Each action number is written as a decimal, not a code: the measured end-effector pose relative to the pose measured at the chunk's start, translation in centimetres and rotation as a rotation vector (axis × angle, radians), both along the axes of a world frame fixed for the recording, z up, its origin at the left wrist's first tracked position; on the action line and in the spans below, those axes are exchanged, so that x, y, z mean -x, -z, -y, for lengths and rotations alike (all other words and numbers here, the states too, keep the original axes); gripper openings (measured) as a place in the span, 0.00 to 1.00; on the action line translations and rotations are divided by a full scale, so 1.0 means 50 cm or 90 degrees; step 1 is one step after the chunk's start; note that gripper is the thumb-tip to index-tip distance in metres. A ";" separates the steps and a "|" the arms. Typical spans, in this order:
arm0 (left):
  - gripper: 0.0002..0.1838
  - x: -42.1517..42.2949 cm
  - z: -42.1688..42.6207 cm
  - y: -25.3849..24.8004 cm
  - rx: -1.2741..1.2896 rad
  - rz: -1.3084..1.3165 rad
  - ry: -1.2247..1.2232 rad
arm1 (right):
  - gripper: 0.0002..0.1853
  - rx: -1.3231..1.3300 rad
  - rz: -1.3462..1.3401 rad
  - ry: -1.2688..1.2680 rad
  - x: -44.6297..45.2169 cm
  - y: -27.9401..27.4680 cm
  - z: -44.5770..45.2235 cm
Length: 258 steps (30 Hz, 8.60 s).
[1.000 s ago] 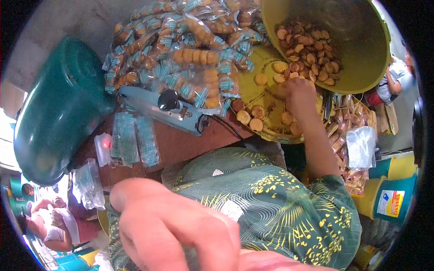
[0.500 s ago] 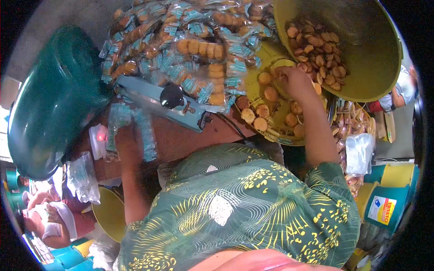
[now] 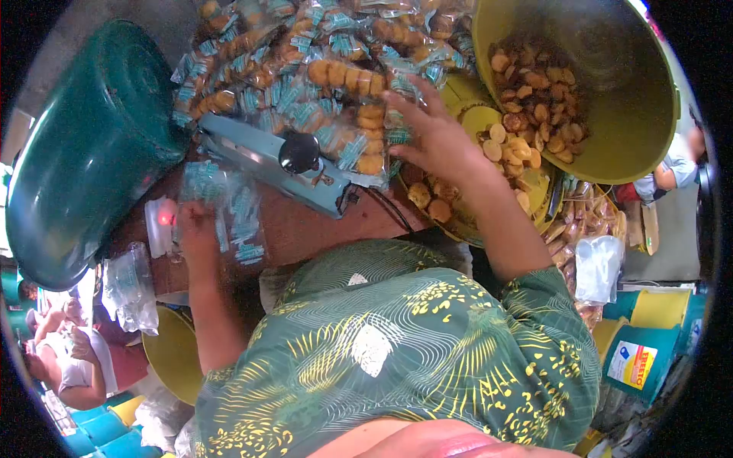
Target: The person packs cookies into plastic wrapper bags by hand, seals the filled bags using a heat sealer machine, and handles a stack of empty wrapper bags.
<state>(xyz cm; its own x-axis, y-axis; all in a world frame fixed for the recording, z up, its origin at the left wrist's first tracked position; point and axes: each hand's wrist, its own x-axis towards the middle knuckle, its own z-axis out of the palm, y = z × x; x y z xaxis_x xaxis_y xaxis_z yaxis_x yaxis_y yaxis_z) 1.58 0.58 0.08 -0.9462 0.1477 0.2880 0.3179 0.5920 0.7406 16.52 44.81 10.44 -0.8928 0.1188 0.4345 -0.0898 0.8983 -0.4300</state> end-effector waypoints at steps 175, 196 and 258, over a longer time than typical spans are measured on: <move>0.33 -0.248 -0.452 -0.138 -0.349 0.821 0.688 | 0.11 -0.110 0.050 0.118 -0.118 0.001 -0.071; 0.33 -0.232 -0.457 -0.143 -0.241 0.663 0.733 | 0.09 0.014 0.061 -0.024 -0.103 -0.022 -0.065; 0.31 -0.084 -0.270 -0.154 -0.269 0.476 0.472 | 0.25 0.267 -0.021 -0.239 0.075 -0.103 0.120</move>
